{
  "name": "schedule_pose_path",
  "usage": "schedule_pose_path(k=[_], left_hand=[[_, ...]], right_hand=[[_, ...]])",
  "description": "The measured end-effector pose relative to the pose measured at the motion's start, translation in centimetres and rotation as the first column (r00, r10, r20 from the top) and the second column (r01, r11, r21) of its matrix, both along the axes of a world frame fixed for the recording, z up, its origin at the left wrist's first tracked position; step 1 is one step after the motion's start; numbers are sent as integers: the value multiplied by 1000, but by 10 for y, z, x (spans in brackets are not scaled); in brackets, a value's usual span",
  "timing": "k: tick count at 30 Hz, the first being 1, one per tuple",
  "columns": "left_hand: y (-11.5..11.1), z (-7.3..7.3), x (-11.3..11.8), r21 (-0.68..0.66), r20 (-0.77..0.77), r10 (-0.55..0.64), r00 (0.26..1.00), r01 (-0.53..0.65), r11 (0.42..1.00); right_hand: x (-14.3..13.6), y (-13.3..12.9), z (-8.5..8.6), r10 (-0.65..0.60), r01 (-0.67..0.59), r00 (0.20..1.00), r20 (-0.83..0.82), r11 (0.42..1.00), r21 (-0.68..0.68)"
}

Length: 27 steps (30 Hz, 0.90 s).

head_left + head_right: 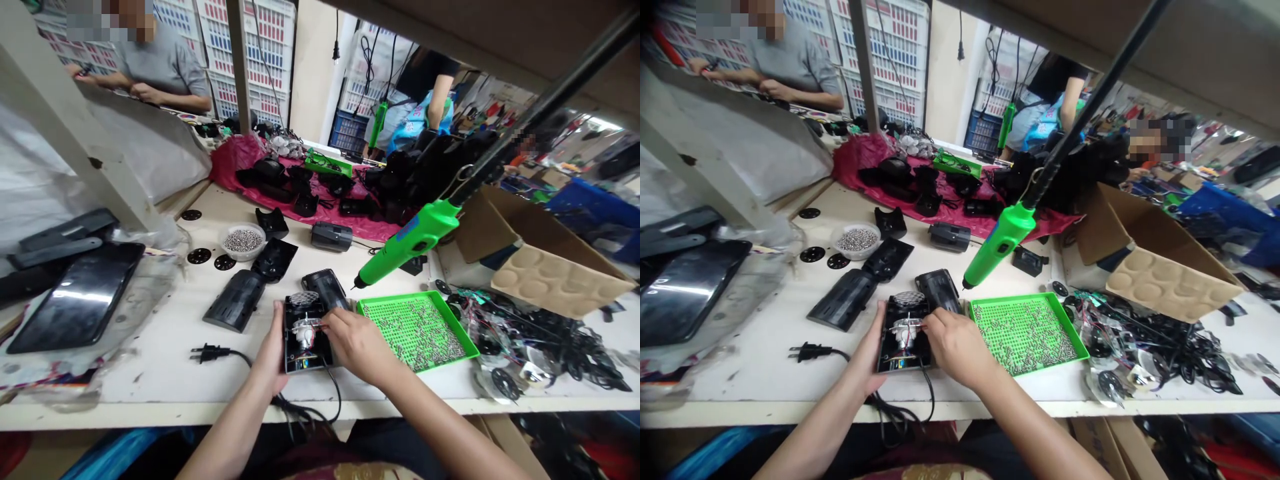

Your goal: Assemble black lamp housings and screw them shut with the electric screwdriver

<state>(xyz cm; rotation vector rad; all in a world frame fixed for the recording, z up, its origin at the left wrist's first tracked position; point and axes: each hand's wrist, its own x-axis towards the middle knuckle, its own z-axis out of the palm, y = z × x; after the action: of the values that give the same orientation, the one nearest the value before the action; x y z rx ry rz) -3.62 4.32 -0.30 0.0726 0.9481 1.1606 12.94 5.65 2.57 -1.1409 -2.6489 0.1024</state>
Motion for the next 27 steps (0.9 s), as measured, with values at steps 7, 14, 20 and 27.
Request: schedule_pose_path(k=[7, 14, 20, 27], left_hand=[[-18, -5, -25, 245, -487, 108, 867, 16, 969], [-47, -8, -21, 247, -684, 93, 723, 109, 963], [-50, -12, -20, 191, -792, 62, 608, 149, 970], [-49, -13, -13, 250, -817, 135, 561, 134, 959]], right_hand=[[-4, -11, -12, -77, 77, 997, -1, 996, 34], [1, -6, -6, -32, 32, 999, 12, 999, -16], [6, 0, 2, 46, -41, 994, 98, 998, -56], [7, 8, 1, 149, -155, 972, 184, 988, 15]])
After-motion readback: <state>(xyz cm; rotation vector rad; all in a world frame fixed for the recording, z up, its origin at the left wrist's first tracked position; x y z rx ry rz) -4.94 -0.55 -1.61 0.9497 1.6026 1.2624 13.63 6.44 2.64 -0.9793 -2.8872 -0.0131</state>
